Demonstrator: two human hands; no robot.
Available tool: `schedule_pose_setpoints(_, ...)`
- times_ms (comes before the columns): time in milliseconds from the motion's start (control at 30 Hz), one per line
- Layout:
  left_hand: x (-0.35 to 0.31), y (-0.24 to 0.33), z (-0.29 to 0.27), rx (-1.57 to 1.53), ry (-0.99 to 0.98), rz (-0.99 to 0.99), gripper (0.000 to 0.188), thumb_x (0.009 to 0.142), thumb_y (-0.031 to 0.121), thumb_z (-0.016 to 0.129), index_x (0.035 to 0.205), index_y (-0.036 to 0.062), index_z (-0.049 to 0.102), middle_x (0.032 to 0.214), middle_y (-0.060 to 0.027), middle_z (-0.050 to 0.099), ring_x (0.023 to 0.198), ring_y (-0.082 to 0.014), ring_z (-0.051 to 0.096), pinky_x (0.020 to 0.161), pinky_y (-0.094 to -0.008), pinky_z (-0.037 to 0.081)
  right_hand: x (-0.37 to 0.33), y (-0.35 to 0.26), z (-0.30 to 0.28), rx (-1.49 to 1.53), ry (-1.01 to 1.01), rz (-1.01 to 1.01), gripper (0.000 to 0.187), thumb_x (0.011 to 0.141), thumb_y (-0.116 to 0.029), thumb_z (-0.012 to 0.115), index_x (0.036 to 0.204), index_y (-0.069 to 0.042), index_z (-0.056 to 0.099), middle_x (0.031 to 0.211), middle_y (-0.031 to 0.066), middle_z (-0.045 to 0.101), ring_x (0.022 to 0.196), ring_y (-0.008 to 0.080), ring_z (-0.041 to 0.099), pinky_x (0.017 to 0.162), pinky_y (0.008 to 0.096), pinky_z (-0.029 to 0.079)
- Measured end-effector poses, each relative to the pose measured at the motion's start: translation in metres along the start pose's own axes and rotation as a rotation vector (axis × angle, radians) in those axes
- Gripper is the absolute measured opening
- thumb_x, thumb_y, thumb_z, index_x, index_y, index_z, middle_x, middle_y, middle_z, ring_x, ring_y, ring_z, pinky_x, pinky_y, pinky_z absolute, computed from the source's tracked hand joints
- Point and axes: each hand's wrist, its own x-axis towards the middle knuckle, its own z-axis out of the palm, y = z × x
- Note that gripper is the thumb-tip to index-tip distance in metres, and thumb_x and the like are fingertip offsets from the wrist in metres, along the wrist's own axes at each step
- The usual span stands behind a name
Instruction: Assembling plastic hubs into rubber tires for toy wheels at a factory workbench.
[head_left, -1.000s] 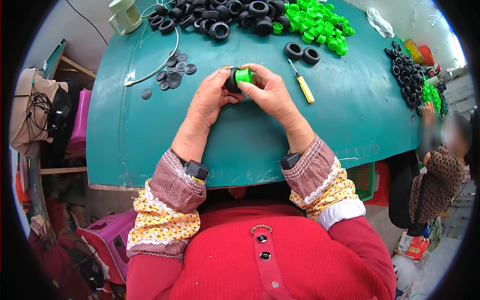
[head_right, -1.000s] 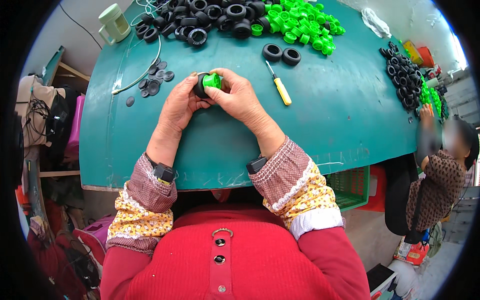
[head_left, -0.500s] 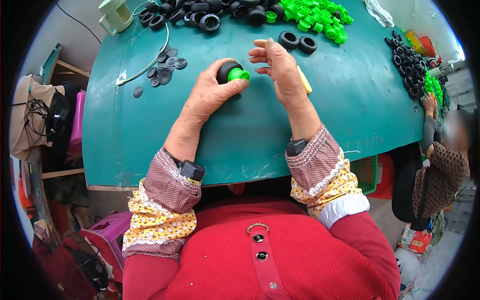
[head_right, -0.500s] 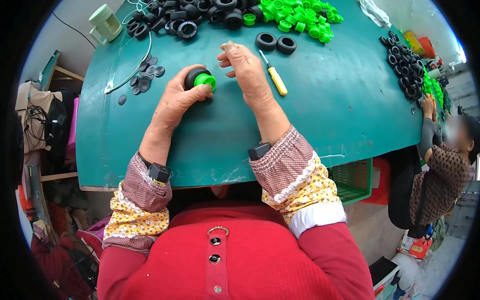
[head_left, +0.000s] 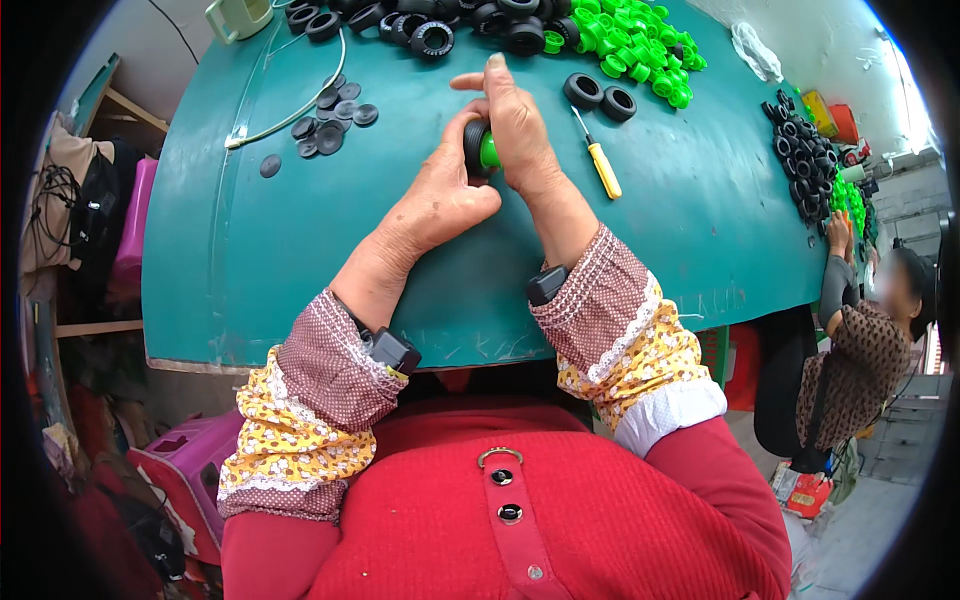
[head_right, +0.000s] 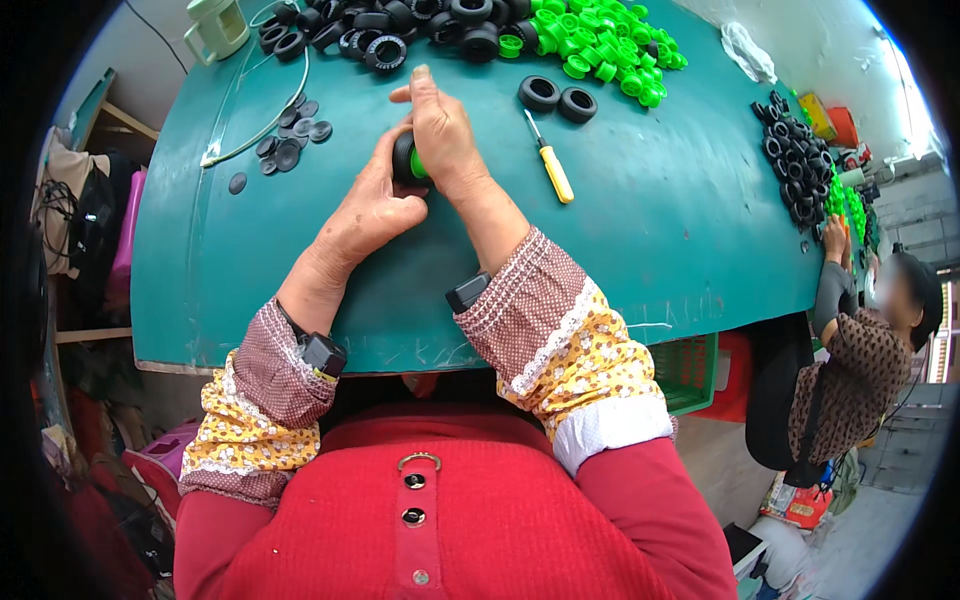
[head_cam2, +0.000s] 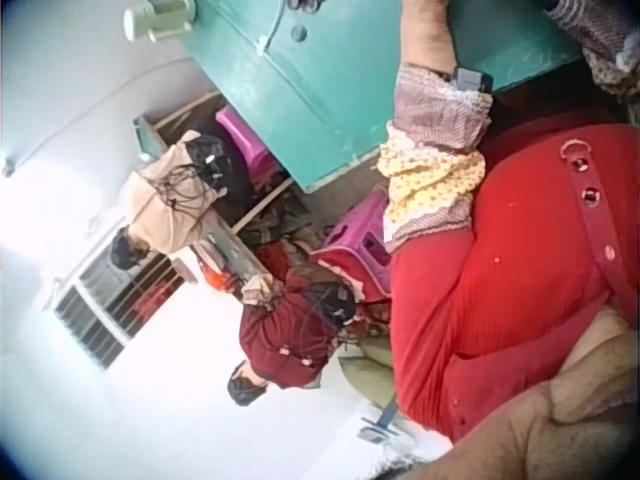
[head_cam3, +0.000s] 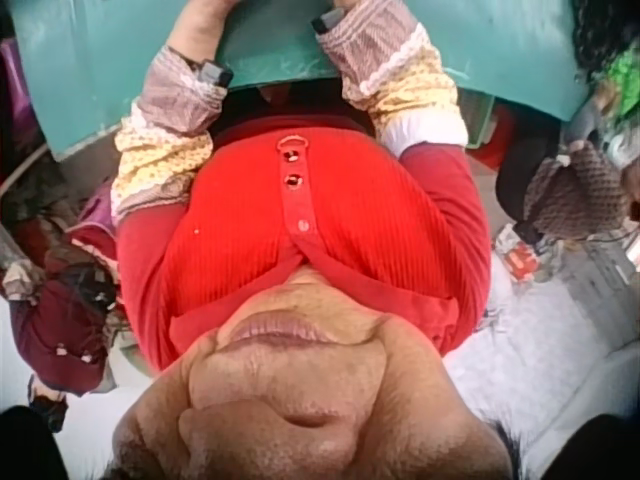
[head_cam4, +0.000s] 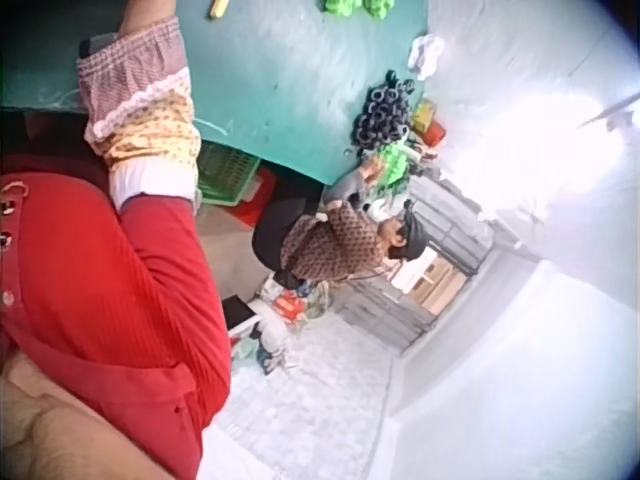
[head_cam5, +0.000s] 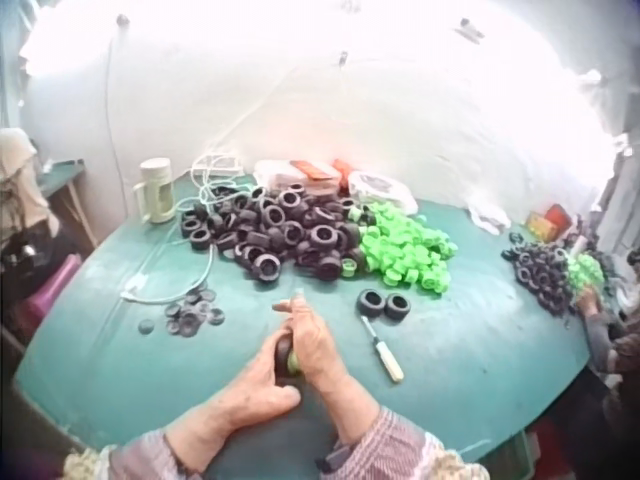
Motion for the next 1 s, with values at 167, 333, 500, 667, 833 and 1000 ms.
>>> schedule_pose_setpoints(167, 0.0, -0.008, -0.006, -0.154, 0.033, 0.04, 0.074, 0.061, 0.004, 0.047, 0.129, 0.0013, 0.021, 0.11, -0.0108, 0.04, 0.107, -0.0195, 0.043, 0.092, -0.0316, 0.035, 0.011, -0.005, 0.019, -0.018, -0.027, -0.028, 0.057, 0.089, -0.048, 0.027, 0.108, 0.001, 0.05, 0.073, 0.0131, 0.061, 0.068, 0.015, 0.056, 0.065, 0.0259, 0.045)
schedule_pose_setpoints(333, -0.003, 0.005, -0.006, -0.167, 0.038, 0.021, 0.077, 0.06, 0.005, 0.046, 0.131, -0.0002, 0.018, 0.116, -0.0131, 0.039, 0.108, -0.0216, 0.043, 0.092, -0.03, 0.035, 0.013, -0.018, 0.023, 0.013, -0.051, -0.071, 0.056, 0.087, -0.048, 0.03, 0.108, 0.0, 0.05, 0.075, 0.0148, 0.06, 0.068, 0.0172, 0.056, 0.067, 0.0278, 0.044)
schedule_pose_setpoints(500, 0.004, 0.0, -0.012, 0.145, 0.198, 0.218, 0.059, 0.066, 0.002, 0.052, 0.123, 0.0012, 0.036, 0.11, -0.0138, 0.048, 0.102, -0.0215, 0.049, 0.088, -0.0291, 0.039, 0.008, 0.001, 0.021, 0.167, 0.086, -0.049, 0.048, 0.085, -0.042, 0.04, 0.101, 0.001, 0.052, 0.079, 0.0115, 0.059, 0.068, 0.0177, 0.054, 0.067, 0.0274, 0.043)
schedule_pose_setpoints(667, 0.01, -0.006, -0.031, 0.775, 0.549, 0.541, 0.045, 0.067, 0.002, 0.06, 0.11, -0.0016, 0.047, 0.101, -0.0177, 0.053, 0.089, -0.0347, 0.052, 0.08, -0.038, 0.043, -0.015, -0.006, 0.004, 0.147, -0.058, 0.173, 0.046, 0.081, -0.046, 0.052, 0.091, -0.001, 0.055, 0.079, 0.0061, 0.058, 0.064, 0.0131, 0.055, 0.056, 0.0258, 0.045)
schedule_pose_setpoints(833, 0.006, -0.002, -0.019, 0.556, 0.345, 0.435, 0.054, 0.069, 0.007, 0.063, 0.117, -0.0034, 0.042, 0.107, -0.017, 0.052, 0.092, -0.0282, 0.054, 0.08, -0.0331, 0.044, -0.034, -0.001, -0.012, 0.416, -0.081, 0.198, 0.031, 0.083, -0.025, 0.056, 0.101, 0.0, 0.054, 0.085, 0.0058, 0.059, 0.069, 0.0114, 0.057, 0.059, 0.0233, 0.046)
schedule_pose_setpoints(1000, 0.001, 0.006, -0.033, -0.249, -0.018, -0.063, 0.04, 0.076, 0.018, 0.065, 0.107, -0.0025, 0.053, 0.086, -0.0058, 0.059, 0.072, -0.0088, 0.055, 0.064, -0.0207, 0.044, -0.049, -0.004, -0.028, 0.42, -0.181, 0.112, 0.035, 0.083, -0.023, 0.056, 0.11, -0.001, 0.052, 0.092, 0.0047, 0.058, 0.079, 0.0097, 0.055, 0.065, 0.0223, 0.044)
